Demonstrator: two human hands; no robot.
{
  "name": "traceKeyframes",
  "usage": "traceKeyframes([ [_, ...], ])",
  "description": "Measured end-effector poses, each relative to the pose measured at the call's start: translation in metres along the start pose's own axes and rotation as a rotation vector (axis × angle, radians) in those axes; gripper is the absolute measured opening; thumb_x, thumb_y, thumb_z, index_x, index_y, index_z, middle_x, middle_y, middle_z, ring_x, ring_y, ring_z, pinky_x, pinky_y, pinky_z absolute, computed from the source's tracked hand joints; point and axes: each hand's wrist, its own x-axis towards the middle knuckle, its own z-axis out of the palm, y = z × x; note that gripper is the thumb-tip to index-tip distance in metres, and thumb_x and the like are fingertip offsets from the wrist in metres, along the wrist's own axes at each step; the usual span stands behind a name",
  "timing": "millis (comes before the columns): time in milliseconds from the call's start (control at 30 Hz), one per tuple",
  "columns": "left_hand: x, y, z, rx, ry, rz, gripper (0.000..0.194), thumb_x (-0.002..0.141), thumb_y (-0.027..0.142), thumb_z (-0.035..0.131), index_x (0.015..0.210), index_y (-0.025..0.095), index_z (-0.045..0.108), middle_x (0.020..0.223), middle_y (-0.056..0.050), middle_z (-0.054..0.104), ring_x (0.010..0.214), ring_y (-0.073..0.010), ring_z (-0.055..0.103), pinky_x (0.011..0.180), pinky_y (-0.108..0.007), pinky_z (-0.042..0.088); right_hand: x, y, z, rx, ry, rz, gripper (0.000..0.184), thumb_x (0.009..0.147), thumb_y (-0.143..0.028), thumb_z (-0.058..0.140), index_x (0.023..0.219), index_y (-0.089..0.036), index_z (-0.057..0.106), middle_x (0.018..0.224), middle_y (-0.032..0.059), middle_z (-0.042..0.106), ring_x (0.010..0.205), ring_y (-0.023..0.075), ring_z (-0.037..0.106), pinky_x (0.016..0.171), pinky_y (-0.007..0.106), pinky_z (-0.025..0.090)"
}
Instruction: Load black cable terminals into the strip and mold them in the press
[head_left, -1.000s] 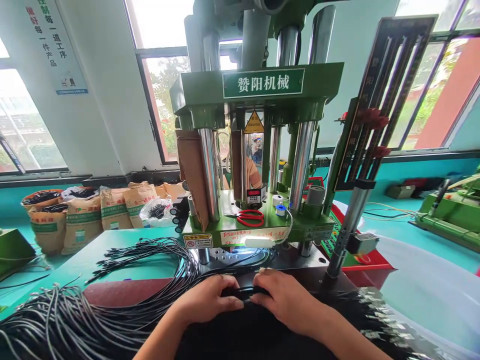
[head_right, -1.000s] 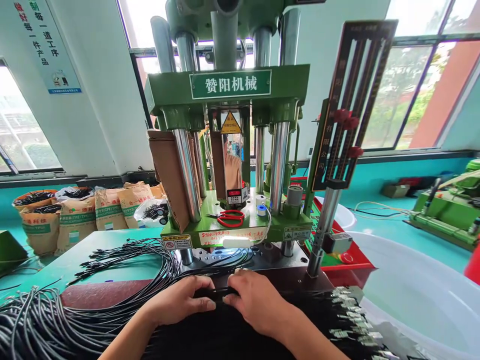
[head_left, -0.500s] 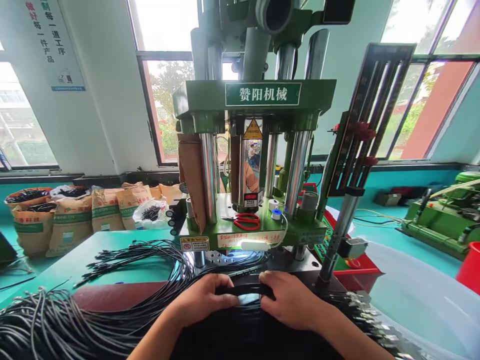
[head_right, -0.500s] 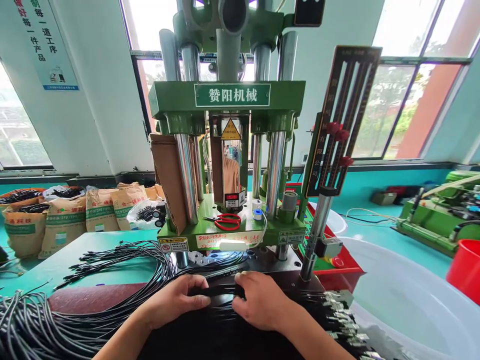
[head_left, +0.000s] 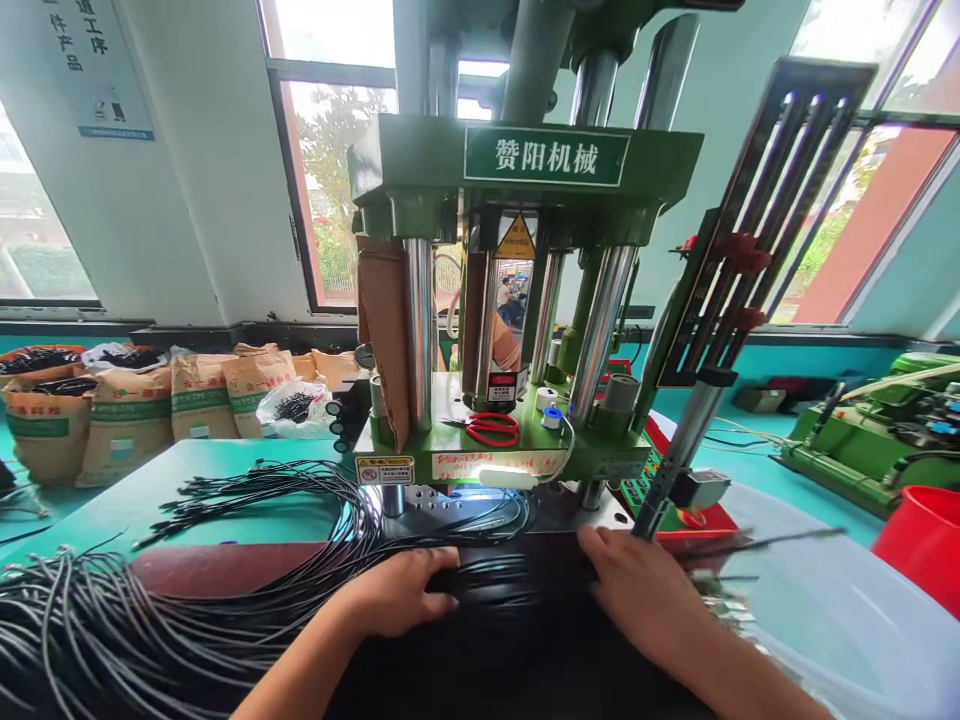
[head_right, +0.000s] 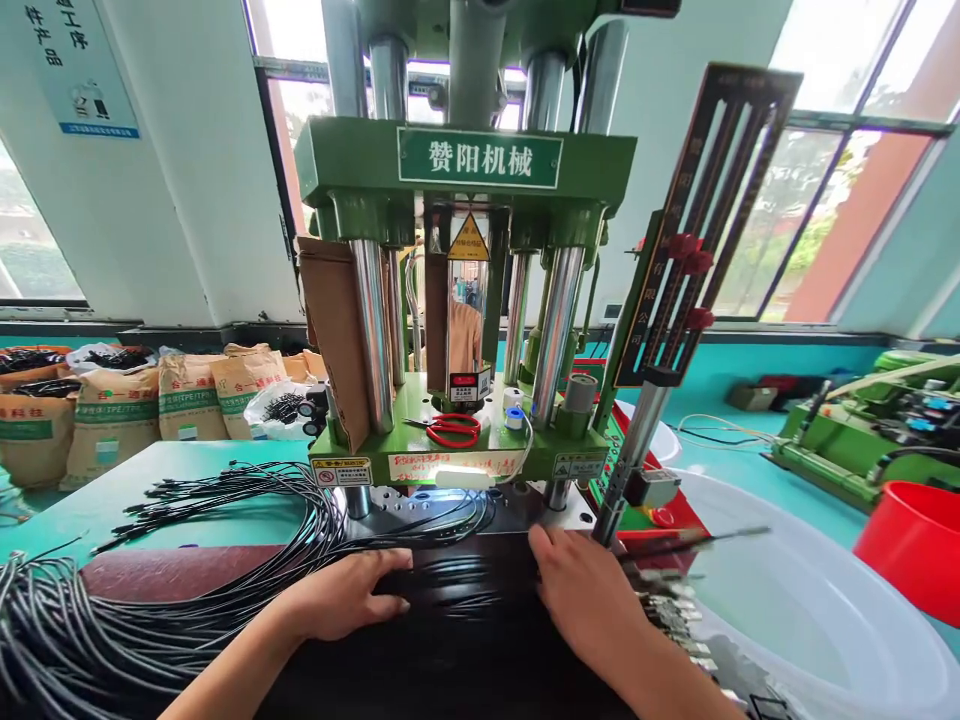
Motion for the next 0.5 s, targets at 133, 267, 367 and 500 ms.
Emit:
traceKeyframes([
  [133,0.001,-0.002,0.000,0.004,-0.008,0.028,0.063,0.077,0.048,0.057,0.133,0.022,0.047,0.138,-0.007,0.050,0.126,-0.0273,0.047,0.106,-0.036,0.033,-0.002,0.015,0.004,-0.039,0.011,0.053,0.027,0.072,-0.009,0.048,0.096,-0.018,0.056,0.091,0.0087,0.068,0.085,0.0291,0.065,0.063,0.033,0.038],
  [267,0.000,-0.001,-0.002,-0.014,0.015,0.061,0.057,0.077,0.046,0.058,0.129,0.023,0.051,0.133,-0.007,0.055,0.120,-0.0266,0.051,0.102,-0.035,0.037,-0.006,0.027,-0.001,-0.084,0.061,0.020,0.024,0.073,-0.006,0.047,0.086,-0.021,0.061,0.085,0.0061,0.070,0.084,0.0275,0.066,0.066,0.033,0.040],
  [367,-0.001,0.002,-0.004,-0.045,0.029,0.076,0.051,0.076,0.043,0.059,0.123,0.023,0.055,0.126,-0.006,0.059,0.114,-0.0261,0.054,0.098,-0.033,0.039,-0.009,0.035,0.002,-0.083,-0.024,0.055,0.028,0.073,-0.006,0.046,0.084,-0.021,0.066,0.084,0.0068,0.072,0.081,0.0276,0.067,0.067,0.034,0.042],
  [500,-0.002,0.006,-0.008,-0.060,0.090,0.108,0.042,0.076,0.042,0.059,0.113,0.022,0.059,0.115,-0.004,0.064,0.104,-0.0243,0.057,0.089,-0.031,0.041,-0.014,0.058,0.018,-0.135,0.085,0.092,0.032,0.075,-0.008,0.047,0.096,-0.020,0.068,0.097,0.0106,0.072,0.097,0.0323,0.063,0.082,0.043,0.044],
])
